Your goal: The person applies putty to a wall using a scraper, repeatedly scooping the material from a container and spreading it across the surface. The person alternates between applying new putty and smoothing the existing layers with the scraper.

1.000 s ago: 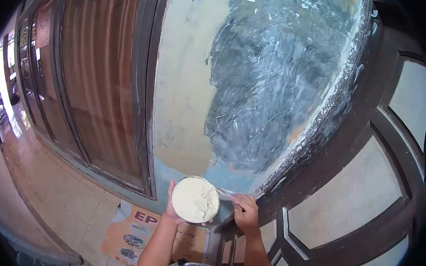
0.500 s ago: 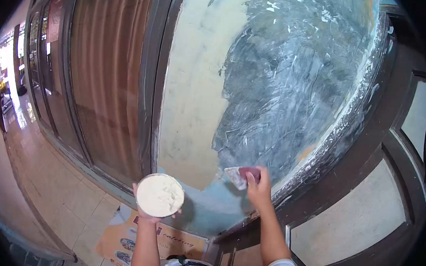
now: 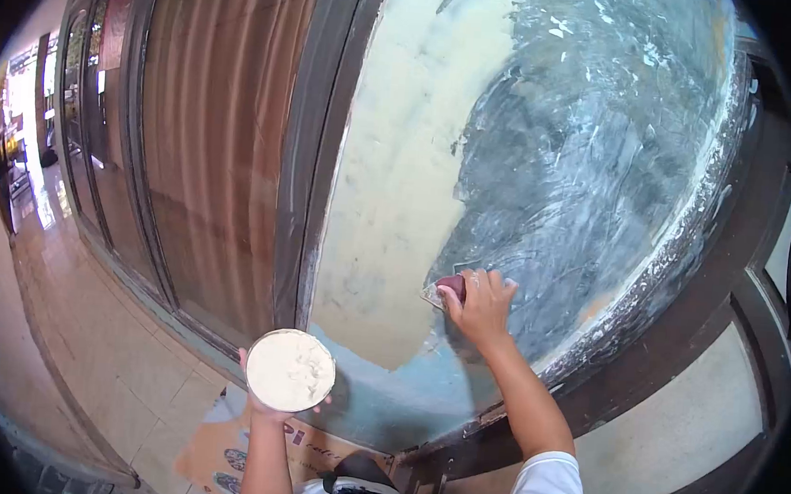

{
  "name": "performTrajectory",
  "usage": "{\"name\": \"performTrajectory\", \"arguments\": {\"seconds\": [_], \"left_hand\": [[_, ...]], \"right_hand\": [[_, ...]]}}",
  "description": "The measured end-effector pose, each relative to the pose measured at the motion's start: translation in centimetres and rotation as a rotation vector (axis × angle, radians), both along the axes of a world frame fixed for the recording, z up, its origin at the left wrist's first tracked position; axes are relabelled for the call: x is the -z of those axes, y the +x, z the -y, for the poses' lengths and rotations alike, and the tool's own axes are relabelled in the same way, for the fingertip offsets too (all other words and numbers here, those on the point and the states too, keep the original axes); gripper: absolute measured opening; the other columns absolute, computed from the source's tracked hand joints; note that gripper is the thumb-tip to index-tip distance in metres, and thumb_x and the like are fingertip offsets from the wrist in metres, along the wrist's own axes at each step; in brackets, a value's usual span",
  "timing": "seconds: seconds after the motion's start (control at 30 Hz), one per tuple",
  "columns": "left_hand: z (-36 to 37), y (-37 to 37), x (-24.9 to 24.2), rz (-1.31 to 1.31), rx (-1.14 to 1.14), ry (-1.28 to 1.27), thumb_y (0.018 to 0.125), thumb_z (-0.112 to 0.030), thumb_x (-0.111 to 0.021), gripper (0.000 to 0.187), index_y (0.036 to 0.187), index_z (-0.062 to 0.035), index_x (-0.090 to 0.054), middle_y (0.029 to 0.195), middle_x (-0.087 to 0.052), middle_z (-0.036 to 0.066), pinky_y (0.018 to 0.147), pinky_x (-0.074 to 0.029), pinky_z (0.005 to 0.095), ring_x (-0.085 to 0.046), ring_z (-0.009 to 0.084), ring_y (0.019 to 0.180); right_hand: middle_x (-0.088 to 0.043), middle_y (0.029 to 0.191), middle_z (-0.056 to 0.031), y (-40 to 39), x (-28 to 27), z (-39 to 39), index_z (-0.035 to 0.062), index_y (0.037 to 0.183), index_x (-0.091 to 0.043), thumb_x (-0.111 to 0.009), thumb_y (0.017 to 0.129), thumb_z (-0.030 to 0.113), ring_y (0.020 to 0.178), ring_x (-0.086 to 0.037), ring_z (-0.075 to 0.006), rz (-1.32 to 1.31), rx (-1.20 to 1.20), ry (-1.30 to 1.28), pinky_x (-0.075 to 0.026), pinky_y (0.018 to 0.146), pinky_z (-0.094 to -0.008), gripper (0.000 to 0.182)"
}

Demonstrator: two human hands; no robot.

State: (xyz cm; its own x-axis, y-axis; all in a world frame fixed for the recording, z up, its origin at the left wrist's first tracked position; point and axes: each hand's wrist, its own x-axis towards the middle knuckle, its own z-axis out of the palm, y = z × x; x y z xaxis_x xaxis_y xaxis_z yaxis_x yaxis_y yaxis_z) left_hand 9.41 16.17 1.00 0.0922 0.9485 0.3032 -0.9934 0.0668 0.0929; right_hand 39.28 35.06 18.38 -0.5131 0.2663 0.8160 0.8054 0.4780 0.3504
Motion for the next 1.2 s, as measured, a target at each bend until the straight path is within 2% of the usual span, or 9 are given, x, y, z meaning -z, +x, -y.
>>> {"name": "performTrajectory", "arguments": {"seconds": [0.23, 0.3, 0.43, 0.5, 0.63, 0.73, 0.87, 1.1, 1.2], "left_hand": [[-0.9, 0.1, 0.8, 0.049, 0.039, 0.046, 0.077, -0.094, -0.041, 0.115, 0.153, -0.0087, -0.039, 0.142, -0.049, 0.037, 0.062, -0.058, 0.0668, -0.061, 0.0656, 0.097], [-1.2, 0.1, 0.6, 0.005, 0.009, 0.03, 0.076, -0.095, -0.04, 0.116, 0.152, -0.008, -0.04, 0.138, -0.052, 0.037, 0.06, -0.058, 0.0645, -0.064, 0.0632, 0.092], [-0.9, -0.1, 0.5, 0.022, 0.029, 0.01, 0.077, -0.096, -0.038, 0.116, 0.153, -0.0081, -0.039, 0.139, -0.053, 0.035, 0.061, -0.058, 0.0654, -0.063, 0.0645, 0.094], [-0.7, 0.0, -0.1, 0.022, 0.015, -0.006, 0.078, -0.095, -0.038, 0.114, 0.152, -0.0083, -0.04, 0.137, -0.054, 0.036, 0.06, -0.058, 0.0677, -0.063, 0.0646, 0.094], [-0.8, -0.2, 0.5, 0.008, -0.004, -0.008, 0.08, -0.094, -0.038, 0.112, 0.152, -0.0078, -0.039, 0.137, -0.053, 0.036, 0.059, -0.058, 0.07, -0.063, 0.0653, 0.094], [-0.9, -0.1, 0.9, 0.021, 0.032, 0.01, 0.078, -0.095, -0.038, 0.115, 0.153, -0.008, -0.037, 0.14, -0.051, 0.037, 0.061, -0.058, 0.0686, -0.062, 0.0659, 0.095], [-0.9, -0.1, 1.1, 0.044, 0.069, 0.064, 0.076, -0.096, -0.04, 0.117, 0.154, -0.0086, -0.037, 0.142, -0.048, 0.037, 0.063, -0.058, 0.0678, -0.06, 0.0669, 0.097], [-0.7, 0.1, 1.1, 0.022, 0.023, -0.006, 0.076, -0.096, -0.039, 0.116, 0.153, -0.0097, -0.039, 0.141, -0.049, 0.037, 0.063, -0.058, 0.0672, -0.061, 0.0652, 0.096], [-1.0, 0.3, 1.4, 0.021, 0.038, 0.041, 0.076, -0.096, -0.039, 0.115, 0.153, -0.0102, -0.04, 0.139, -0.052, 0.036, 0.064, -0.059, 0.0674, -0.061, 0.0656, 0.096]], "right_hand": [[-0.057, 0.087, -0.0009, 0.0, -0.4, -0.2, 0.0124, 0.102, -0.068, -0.076, 0.083, 0.046, 0.086, -0.053, -0.0242, -0.095, -0.075, 0.002, -0.031, 0.077, -0.0466, 0.04], [-0.058, 0.086, -0.0005, -0.1, 0.0, -0.1, 0.0122, 0.102, -0.067, -0.078, 0.083, 0.044, 0.085, -0.053, -0.0248, 0.075, -0.067, -0.004, -0.03, 0.077, -0.0458, 0.039], [-0.06, 0.086, 0.0009, -0.3, -2.0, -0.6, 0.0138, 0.099, -0.067, -0.078, 0.083, 0.045, 0.084, -0.053, -0.0229, -0.167, -0.08, 0.032, -0.03, 0.078, -0.0454, 0.037], [-0.059, 0.084, 0.0011, -0.3, -1.2, -0.5, 0.0144, 0.098, -0.067, -0.078, 0.082, 0.045, 0.083, -0.053, -0.023, -0.163, -0.067, 0.048, -0.03, 0.078, -0.0458, 0.037], [-0.061, 0.086, 0.0004, -0.3, -0.3, -0.6, 0.0144, 0.098, -0.066, -0.079, 0.08, 0.045, 0.083, -0.054, -0.024, 0.088, -0.055, 0.039, -0.03, 0.079, -0.0458, 0.038], [-0.06, 0.087, 0.0007, -0.3, -2.2, -0.9, 0.0152, 0.098, -0.067, -0.077, 0.082, 0.047, 0.086, -0.054, -0.0236, -0.205, -0.03, 0.031, -0.03, 0.08, -0.0463, 0.037], [-0.06, 0.087, 0.0005, -0.2, 0.5, -0.8, 0.0157, 0.095, -0.066, -0.075, 0.083, 0.048, 0.087, -0.054, -0.0244, 0.022, -0.075, -0.019, -0.03, 0.082, -0.0472, 0.036], [-0.06, 0.087, -0.0004, -0.4, -2.4, -1.0, 0.0154, 0.097, -0.065, -0.074, 0.085, 0.047, 0.086, -0.053, -0.0258, -0.213, -0.048, 0.111, -0.029, 0.079, -0.0468, 0.035], [-0.06, 0.089, -0.001, -0.6, 0.1, -0.5, 0.0156, 0.098, -0.066, -0.076, 0.084, 0.045, 0.086, -0.052, -0.0265, -0.025, -0.085, 0.054, -0.029, 0.079, -0.0464, 0.034]]}}
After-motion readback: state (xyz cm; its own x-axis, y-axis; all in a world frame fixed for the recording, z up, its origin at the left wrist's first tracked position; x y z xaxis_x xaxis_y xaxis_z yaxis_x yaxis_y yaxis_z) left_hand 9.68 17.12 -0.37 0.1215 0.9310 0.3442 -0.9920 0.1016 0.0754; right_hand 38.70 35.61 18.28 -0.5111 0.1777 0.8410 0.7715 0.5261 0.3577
